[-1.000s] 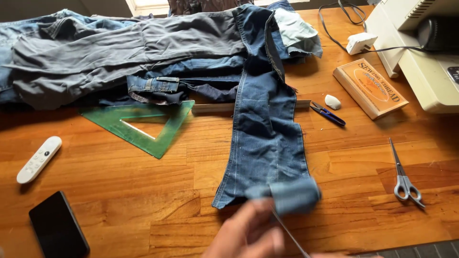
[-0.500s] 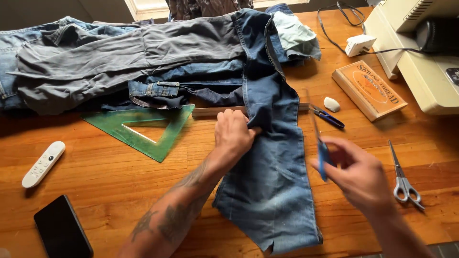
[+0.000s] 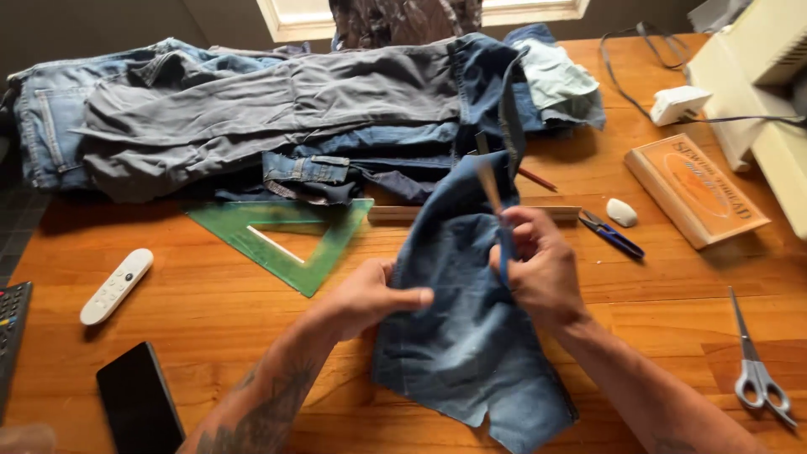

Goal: Cutting denim fabric with scissors on a wooden table

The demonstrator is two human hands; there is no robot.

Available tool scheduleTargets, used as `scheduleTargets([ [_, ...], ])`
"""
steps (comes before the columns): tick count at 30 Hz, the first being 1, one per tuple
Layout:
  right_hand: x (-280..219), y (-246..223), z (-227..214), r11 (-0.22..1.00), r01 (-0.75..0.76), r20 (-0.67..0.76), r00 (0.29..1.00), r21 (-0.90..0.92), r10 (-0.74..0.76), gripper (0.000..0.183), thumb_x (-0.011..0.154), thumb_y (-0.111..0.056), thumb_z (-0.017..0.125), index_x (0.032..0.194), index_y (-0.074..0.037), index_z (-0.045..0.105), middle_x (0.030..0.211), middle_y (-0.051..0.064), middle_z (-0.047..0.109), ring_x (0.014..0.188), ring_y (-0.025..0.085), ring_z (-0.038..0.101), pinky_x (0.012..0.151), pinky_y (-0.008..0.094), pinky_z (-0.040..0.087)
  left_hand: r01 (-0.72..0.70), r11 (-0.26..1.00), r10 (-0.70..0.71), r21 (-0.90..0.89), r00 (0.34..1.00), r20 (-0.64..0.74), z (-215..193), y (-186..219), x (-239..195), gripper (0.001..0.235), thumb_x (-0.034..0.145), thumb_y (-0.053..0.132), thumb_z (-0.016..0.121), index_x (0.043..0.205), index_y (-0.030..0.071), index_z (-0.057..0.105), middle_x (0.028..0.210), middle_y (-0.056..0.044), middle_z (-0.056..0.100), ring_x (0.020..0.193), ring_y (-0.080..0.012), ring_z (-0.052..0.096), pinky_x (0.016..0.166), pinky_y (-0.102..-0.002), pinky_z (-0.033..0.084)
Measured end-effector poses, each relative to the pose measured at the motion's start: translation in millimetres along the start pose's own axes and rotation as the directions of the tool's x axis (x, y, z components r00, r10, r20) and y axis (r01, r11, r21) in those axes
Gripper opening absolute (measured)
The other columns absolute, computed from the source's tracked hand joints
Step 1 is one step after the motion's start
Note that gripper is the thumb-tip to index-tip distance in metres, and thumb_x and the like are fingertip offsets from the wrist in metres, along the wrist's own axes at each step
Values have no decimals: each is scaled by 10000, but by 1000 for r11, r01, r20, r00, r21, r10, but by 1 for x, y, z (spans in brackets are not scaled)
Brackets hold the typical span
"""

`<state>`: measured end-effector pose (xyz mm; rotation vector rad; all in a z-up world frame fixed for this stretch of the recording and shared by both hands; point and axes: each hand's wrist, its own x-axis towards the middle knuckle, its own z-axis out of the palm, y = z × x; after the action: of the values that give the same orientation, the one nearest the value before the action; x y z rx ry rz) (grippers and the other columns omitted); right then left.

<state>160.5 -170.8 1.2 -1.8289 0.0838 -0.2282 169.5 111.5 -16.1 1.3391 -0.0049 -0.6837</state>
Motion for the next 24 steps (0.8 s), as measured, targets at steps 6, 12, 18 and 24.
scheduleTargets([
  [6,-1,-29,-9,914,185,-139,980,360,-143,528,918,59,832,1380,-149,684,1047,60,734,932,117,724,890,251,618,-122,837,195,-533,977,82,-26,-48,-13,817,905,636,691,1459,41,771,1310,-106,845,1102,-221,789,932,-381,680],
  [12,-4,-44,-19,855,252,-323,941,453,-106,527,985,94,781,1401,-155,575,1099,81,660,965,121,663,791,229,578,-3,760,332,-650,862,383,14,-20,-48,1380,730,1000,663,1797,150,451,1705,-158,636,1492,-330,678,1141,-511,620],
  [18,3,-51,-16,817,328,-388,911,474,-140,524,995,122,786,1389,-155,579,1201,76,635,1045,123,680,969,230,607,-222,624,485,-749,862,148,68,-25,-57,1201,939,977,399,1861,211,330,1892,-164,373,1735,-390,346,1394,-685,286],
  [24,2,-58,-8,842,272,-370,924,466,-93,496,1015,61,804,1403,-146,575,1123,81,707,987,115,698,977,235,590,-223,967,236,125,967,-98,101,-22,-73,960,952,536,797,1774,150,484,1837,-42,550,1667,-153,495,1384,-386,338],
])
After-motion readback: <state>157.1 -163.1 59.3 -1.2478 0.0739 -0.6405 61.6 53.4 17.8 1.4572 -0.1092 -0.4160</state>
